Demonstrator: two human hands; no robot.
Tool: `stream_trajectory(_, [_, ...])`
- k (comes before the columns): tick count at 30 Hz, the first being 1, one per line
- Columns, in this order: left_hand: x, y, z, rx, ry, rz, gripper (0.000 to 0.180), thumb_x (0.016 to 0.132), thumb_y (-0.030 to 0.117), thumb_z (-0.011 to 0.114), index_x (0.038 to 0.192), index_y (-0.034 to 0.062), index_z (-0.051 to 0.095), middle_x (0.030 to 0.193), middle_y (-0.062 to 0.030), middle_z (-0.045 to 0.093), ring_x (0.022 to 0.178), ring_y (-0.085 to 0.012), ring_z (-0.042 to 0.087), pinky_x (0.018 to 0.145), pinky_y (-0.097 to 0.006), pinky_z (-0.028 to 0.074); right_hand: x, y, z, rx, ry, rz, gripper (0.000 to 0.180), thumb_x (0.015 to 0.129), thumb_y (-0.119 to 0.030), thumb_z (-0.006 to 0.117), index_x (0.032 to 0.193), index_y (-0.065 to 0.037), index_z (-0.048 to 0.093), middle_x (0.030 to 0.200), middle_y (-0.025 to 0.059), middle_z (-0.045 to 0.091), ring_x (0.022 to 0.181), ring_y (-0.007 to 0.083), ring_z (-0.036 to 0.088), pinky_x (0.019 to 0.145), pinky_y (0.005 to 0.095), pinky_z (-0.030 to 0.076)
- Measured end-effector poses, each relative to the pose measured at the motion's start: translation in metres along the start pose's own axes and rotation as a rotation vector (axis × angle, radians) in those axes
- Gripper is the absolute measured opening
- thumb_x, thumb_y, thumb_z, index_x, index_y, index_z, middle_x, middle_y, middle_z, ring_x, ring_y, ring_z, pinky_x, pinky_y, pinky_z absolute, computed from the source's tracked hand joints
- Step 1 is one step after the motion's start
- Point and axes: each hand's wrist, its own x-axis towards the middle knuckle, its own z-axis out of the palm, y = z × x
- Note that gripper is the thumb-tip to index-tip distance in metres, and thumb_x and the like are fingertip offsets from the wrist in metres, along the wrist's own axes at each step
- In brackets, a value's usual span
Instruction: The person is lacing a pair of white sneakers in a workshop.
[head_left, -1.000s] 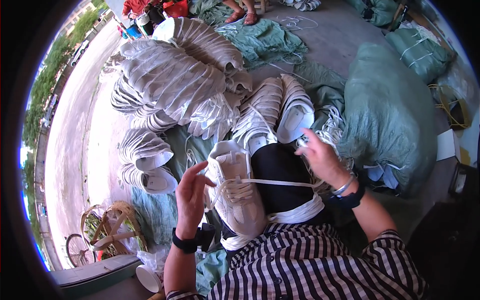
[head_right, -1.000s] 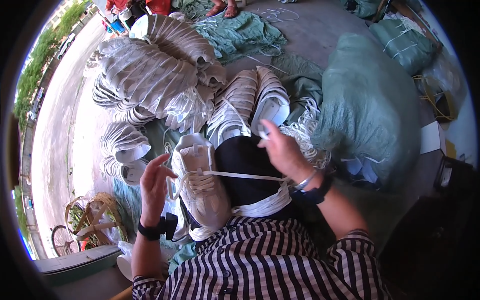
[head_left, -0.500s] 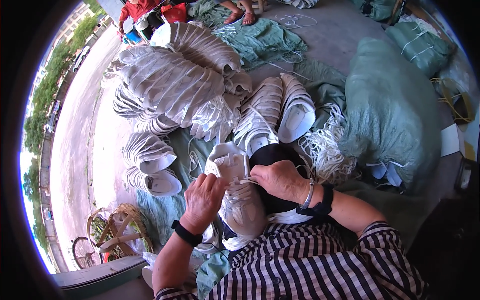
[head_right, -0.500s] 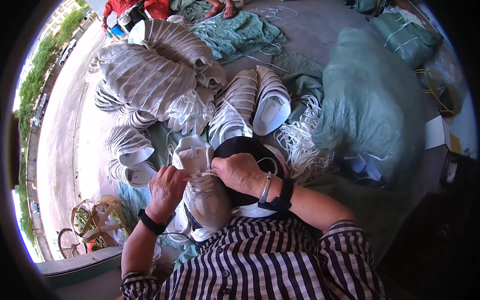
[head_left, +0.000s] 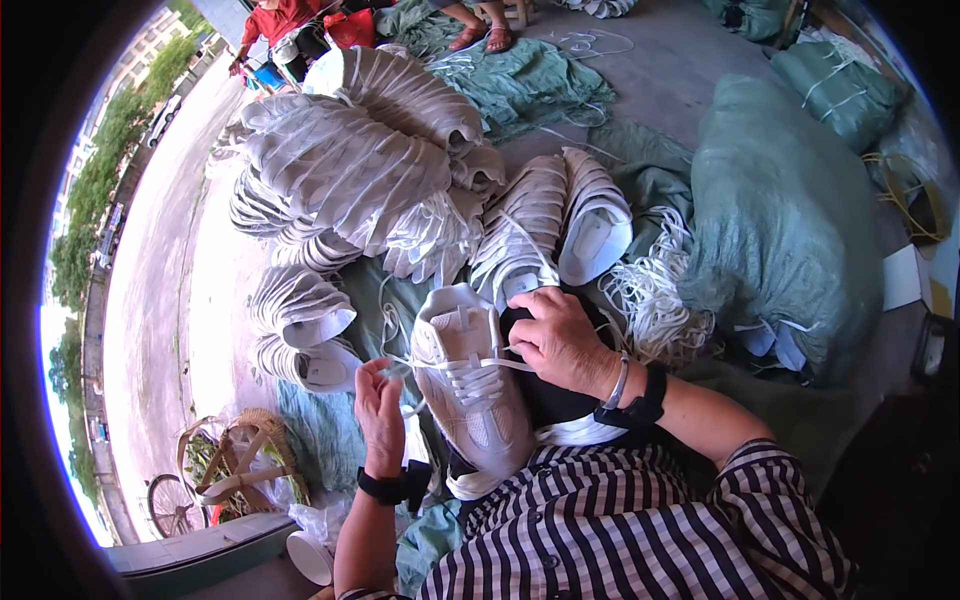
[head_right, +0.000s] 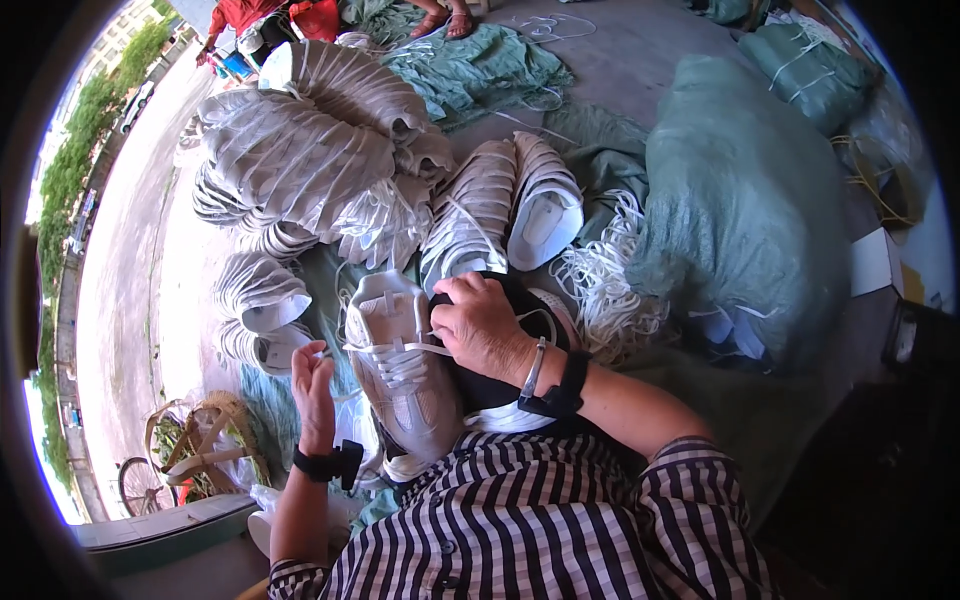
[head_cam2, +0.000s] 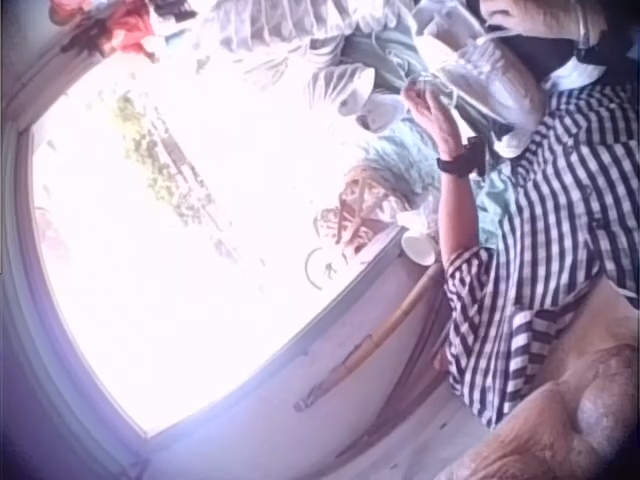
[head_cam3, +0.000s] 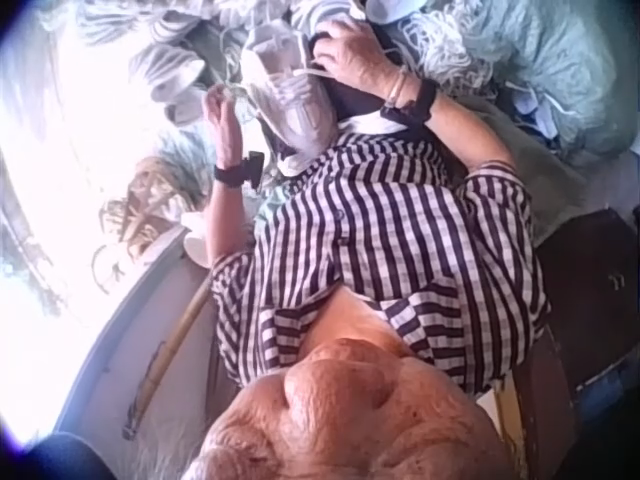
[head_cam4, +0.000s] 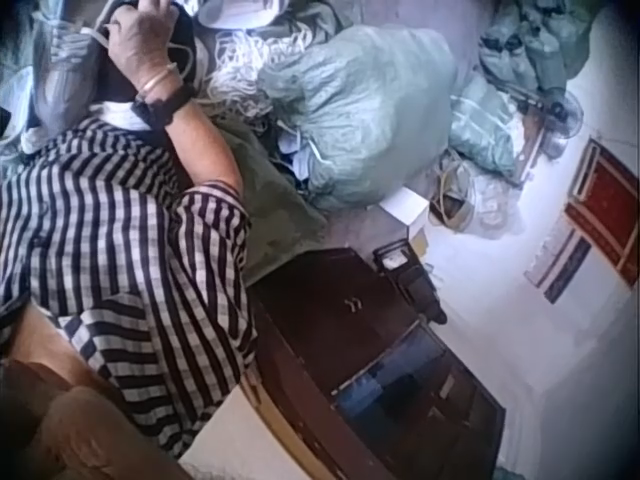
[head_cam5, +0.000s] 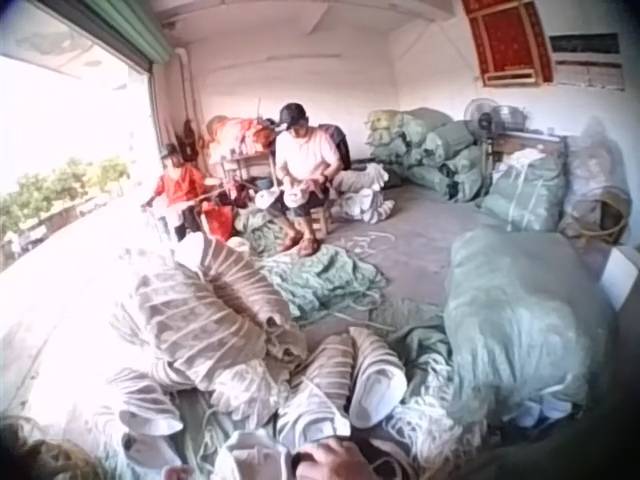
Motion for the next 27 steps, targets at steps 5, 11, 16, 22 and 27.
stream_trajectory(5, [-0.015,0.028,0.025,-0.044,-0.109,0.155,0.017,0.092,0.003,0.047,0.106,0.0025,0.058,0.084,0.0006,0.059,0.072,-0.0091,0.05,0.068,-0.022,0.042,0.003,-0.002,0.002,0.016,-0.024,-0.027,0.002,0.071,-0.01,0.065,0.072,-0.01,0.064,0.108,0.0055,0.058,0.101,0.025,0.052,0.087,0.0392,0.039])
stream_trajectory(11, [-0.02,0.03,0.038,0.041,0.01,0.32,0.022,0.092,0.002,0.048,0.113,0.0009,0.054,0.085,-0.0031,0.062,0.078,-0.0118,0.06,0.07,-0.023,0.048,0.01,-0.002,0.009,-0.032,-0.027,-0.166,0.004,0.072,-0.011,0.064,0.074,-0.008,0.064,0.115,0.0058,0.056,0.103,0.0233,0.052,0.087,0.038,0.039])
stream_trajectory(16, [-0.022,0.018,0.022,-0.076,-0.167,0.004,0.011,0.089,0.008,0.056,0.091,-0.0015,0.061,0.077,-0.0059,0.062,0.069,-0.0113,0.057,0.063,-0.023,0.044,0.016,0.011,0.0,-0.026,-0.267,-0.294,0.008,0.073,-0.009,0.061,0.08,-0.007,0.063,0.127,0.0076,0.052,0.105,0.0225,0.053,0.092,0.037,0.038])
stream_trajectory(22, [-0.012,0.005,0.019,0.063,-0.143,0.121,0.017,0.082,0.014,0.064,0.079,-0.002,0.063,0.07,-0.0094,0.058,0.065,-0.0192,0.056,0.064,-0.03,0.044,0.018,0.009,-0.001,0.034,-0.226,-0.308,0.008,0.072,-0.006,0.061,0.079,-0.006,0.063,0.118,0.0071,0.054,0.105,0.0234,0.054,0.09,0.0381,0.041])
stream_trajectory(27, [-0.004,0.007,0.014,0.181,-0.206,0.073,0.018,0.082,0.016,0.064,0.082,-0.0014,0.065,0.071,-0.0101,0.06,0.065,-0.0189,0.058,0.061,-0.03,0.044,0.018,0.008,0.0,0.031,-0.229,-0.297,0.008,0.07,-0.004,0.063,0.078,-0.006,0.064,0.116,0.0064,0.055,0.101,0.0223,0.056,0.088,0.0366,0.042])
